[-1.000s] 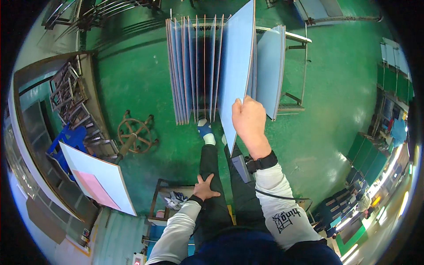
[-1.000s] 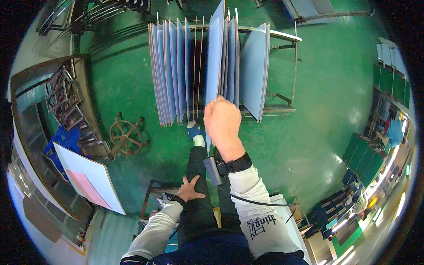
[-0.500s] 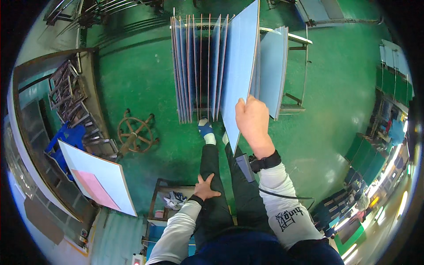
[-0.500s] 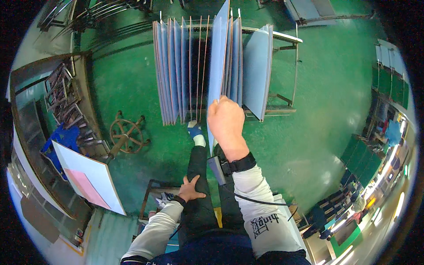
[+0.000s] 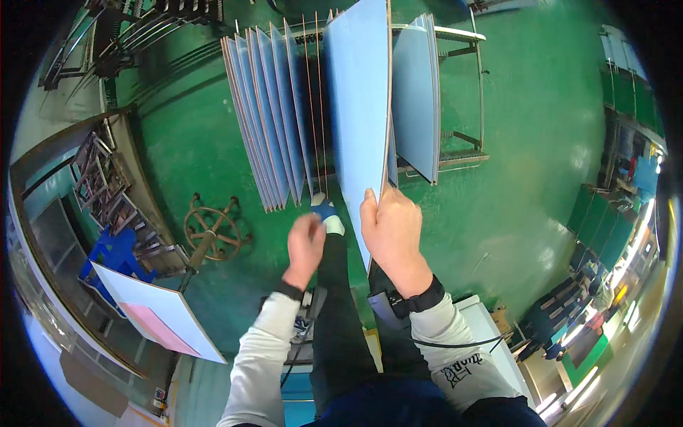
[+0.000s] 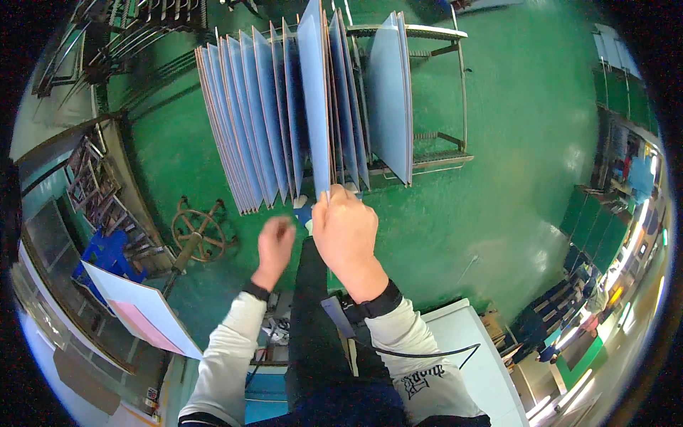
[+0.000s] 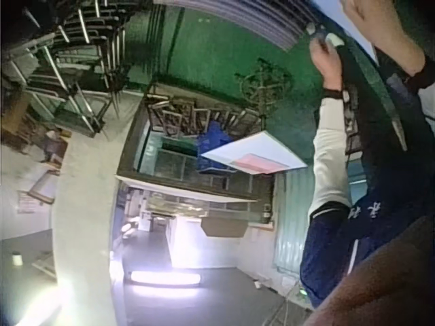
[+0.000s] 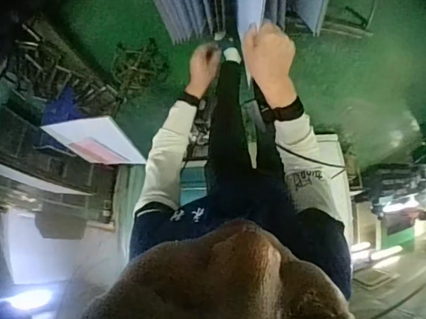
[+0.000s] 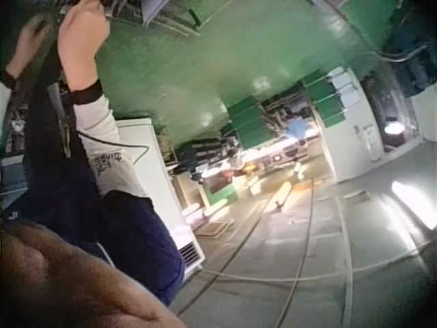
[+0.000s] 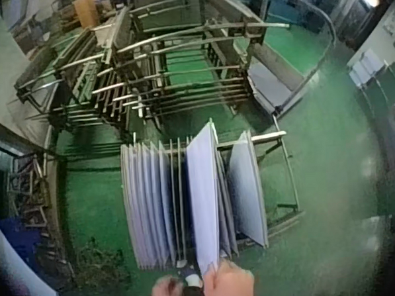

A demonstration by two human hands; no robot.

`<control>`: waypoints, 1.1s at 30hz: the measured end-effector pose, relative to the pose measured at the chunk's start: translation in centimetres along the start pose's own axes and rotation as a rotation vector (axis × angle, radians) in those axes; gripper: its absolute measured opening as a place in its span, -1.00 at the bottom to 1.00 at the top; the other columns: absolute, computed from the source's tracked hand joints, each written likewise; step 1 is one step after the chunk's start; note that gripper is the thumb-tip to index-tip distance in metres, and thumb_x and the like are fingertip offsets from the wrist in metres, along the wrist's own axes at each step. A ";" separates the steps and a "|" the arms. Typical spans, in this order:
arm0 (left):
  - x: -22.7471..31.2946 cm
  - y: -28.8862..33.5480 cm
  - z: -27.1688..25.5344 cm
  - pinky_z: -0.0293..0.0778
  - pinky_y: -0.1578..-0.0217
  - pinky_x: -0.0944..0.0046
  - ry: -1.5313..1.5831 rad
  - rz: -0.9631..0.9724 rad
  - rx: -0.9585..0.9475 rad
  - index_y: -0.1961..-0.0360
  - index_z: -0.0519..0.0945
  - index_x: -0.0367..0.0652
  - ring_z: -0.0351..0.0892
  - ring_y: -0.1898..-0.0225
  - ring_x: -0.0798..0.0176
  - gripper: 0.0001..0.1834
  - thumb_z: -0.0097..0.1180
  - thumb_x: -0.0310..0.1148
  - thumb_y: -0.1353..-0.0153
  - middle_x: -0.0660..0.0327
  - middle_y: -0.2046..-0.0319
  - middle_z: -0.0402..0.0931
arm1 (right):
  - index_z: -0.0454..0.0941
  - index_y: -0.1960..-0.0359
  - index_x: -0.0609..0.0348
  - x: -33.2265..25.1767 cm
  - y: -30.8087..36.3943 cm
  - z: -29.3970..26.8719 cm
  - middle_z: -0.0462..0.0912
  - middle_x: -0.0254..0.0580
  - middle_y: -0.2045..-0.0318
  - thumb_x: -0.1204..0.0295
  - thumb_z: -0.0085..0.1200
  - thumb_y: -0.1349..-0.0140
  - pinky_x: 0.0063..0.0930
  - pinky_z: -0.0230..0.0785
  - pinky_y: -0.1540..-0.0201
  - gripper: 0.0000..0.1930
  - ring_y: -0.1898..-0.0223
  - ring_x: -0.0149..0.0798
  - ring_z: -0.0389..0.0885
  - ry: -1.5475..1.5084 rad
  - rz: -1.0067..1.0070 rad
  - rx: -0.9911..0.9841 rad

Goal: Placing thin blue boards into a vertical metal storage or drying rack on a factory floor.

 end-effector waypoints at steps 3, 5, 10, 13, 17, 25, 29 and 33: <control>3.9 -7.0 0.1 0.51 0.30 0.13 0.042 0.108 0.148 0.06 0.59 -0.29 0.59 0.36 0.03 -0.70 0.19 -0.51 -0.16 0.03 0.35 0.56 | 0.51 0.41 0.29 0.0 0.0 0.1 0.60 0.09 0.53 0.40 0.04 -0.25 -0.05 0.48 0.42 -0.82 0.50 0.13 0.62 -0.005 -0.007 -0.007; 6.6 -11.2 0.2 0.52 0.25 0.12 -0.046 0.129 0.131 -0.01 0.58 -0.27 0.61 0.30 0.01 -0.64 0.22 -0.47 -0.16 0.04 0.32 0.58 | 0.51 0.40 0.29 0.1 0.1 -0.2 0.60 0.08 0.53 0.40 0.04 -0.25 -0.05 0.47 0.42 -0.82 0.51 0.13 0.62 0.011 -0.006 -0.013; 9.3 -17.3 0.4 0.55 0.21 0.02 -0.423 0.059 0.108 -0.10 0.56 -0.20 0.66 0.24 -0.03 -0.53 0.26 -0.28 -0.17 0.05 0.35 0.67 | 0.51 0.41 0.31 0.1 0.2 -0.1 0.59 0.09 0.56 0.41 0.05 -0.24 -0.04 0.45 0.45 -0.82 0.53 0.14 0.61 0.003 -0.050 -0.003; 10.9 -18.4 1.1 0.56 0.18 -0.03 -0.521 -0.062 0.023 -0.06 0.57 -0.21 0.67 0.18 -0.12 -0.55 0.22 -0.20 -0.20 -0.09 0.26 0.67 | 0.50 0.43 0.33 1.1 0.1 -0.3 0.57 0.11 0.58 0.42 0.06 -0.23 -0.03 0.44 0.47 -0.81 0.55 0.15 0.60 0.032 -0.042 -0.003; 10.1 -19.3 1.3 0.56 0.21 -0.07 -0.589 -0.101 -0.048 0.26 0.65 -0.23 0.67 0.25 -0.14 -0.71 0.19 -0.19 -0.22 -0.06 0.35 0.66 | 0.49 0.45 0.35 0.7 0.0 -0.4 0.56 0.14 0.59 0.43 0.05 -0.24 -0.01 0.43 0.49 -0.80 0.56 0.17 0.59 0.015 -0.055 -0.013; 8.7 -20.5 2.6 0.56 0.28 -0.08 -0.571 -0.037 0.029 0.50 0.65 -0.23 0.66 0.34 -0.16 -0.76 0.09 -0.31 -0.19 -0.07 0.44 0.64 | 0.46 0.48 0.36 1.0 -0.5 0.1 0.54 0.18 0.59 0.45 0.07 -0.23 -0.01 0.42 0.49 -0.80 0.57 0.21 0.58 0.008 -0.084 0.002; 9.5 -18.7 2.2 0.54 0.33 -0.11 -0.496 0.014 0.086 0.52 0.63 -0.23 0.63 0.38 -0.20 -0.78 0.08 -0.33 -0.15 -0.09 0.49 0.61 | 0.46 0.49 0.35 1.1 -1.0 0.2 0.54 0.17 0.60 0.45 0.07 -0.23 -0.01 0.42 0.49 -0.80 0.56 0.20 0.58 0.022 -0.099 0.002; 11.6 -16.6 1.4 0.51 0.35 -0.13 -0.415 0.020 0.114 0.55 0.58 -0.24 0.60 0.40 -0.22 -0.77 0.09 -0.32 -0.14 -0.11 0.53 0.57 | 0.47 0.48 0.34 1.3 -1.7 0.0 0.55 0.15 0.59 0.44 0.05 -0.24 -0.01 0.43 0.48 -0.80 0.56 0.19 0.59 0.054 -0.094 -0.026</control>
Point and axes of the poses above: each hand's wrist, its own y-axis away from the middle knuckle, its own z-axis out of the palm, x = y × z, the point moved 1 cm from there along -y, towards the middle knuckle
